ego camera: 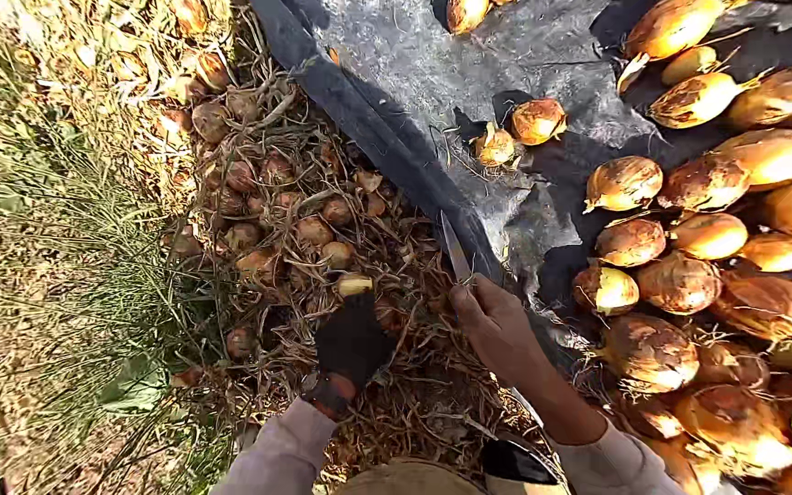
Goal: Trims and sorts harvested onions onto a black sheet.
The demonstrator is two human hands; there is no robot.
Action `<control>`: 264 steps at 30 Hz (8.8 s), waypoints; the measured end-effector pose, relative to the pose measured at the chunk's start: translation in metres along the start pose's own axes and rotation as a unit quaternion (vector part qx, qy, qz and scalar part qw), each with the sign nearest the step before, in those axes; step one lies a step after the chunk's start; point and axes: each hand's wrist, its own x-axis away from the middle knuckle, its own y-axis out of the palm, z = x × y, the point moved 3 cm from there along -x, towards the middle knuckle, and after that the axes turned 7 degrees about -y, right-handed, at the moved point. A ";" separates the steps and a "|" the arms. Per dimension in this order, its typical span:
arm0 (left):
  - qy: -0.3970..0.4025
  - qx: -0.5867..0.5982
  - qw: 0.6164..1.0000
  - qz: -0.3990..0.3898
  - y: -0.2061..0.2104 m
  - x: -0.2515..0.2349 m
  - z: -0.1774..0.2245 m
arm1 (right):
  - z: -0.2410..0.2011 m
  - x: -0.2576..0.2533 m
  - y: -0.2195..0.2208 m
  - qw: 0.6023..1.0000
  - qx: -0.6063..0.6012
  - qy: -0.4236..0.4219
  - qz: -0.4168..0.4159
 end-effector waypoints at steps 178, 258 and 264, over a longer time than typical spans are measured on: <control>0.203 0.580 0.765 -0.194 -0.026 0.043 -0.032 | 0.003 0.010 0.037 0.984 -0.014 -0.011 -0.179; 0.207 0.236 0.927 0.206 -0.040 0.006 0.031 | -0.001 -0.024 -0.025 0.995 0.091 0.027 0.007; 0.218 0.018 0.975 0.030 0.010 0.063 0.100 | -0.004 -0.019 -0.048 0.997 0.035 0.033 0.062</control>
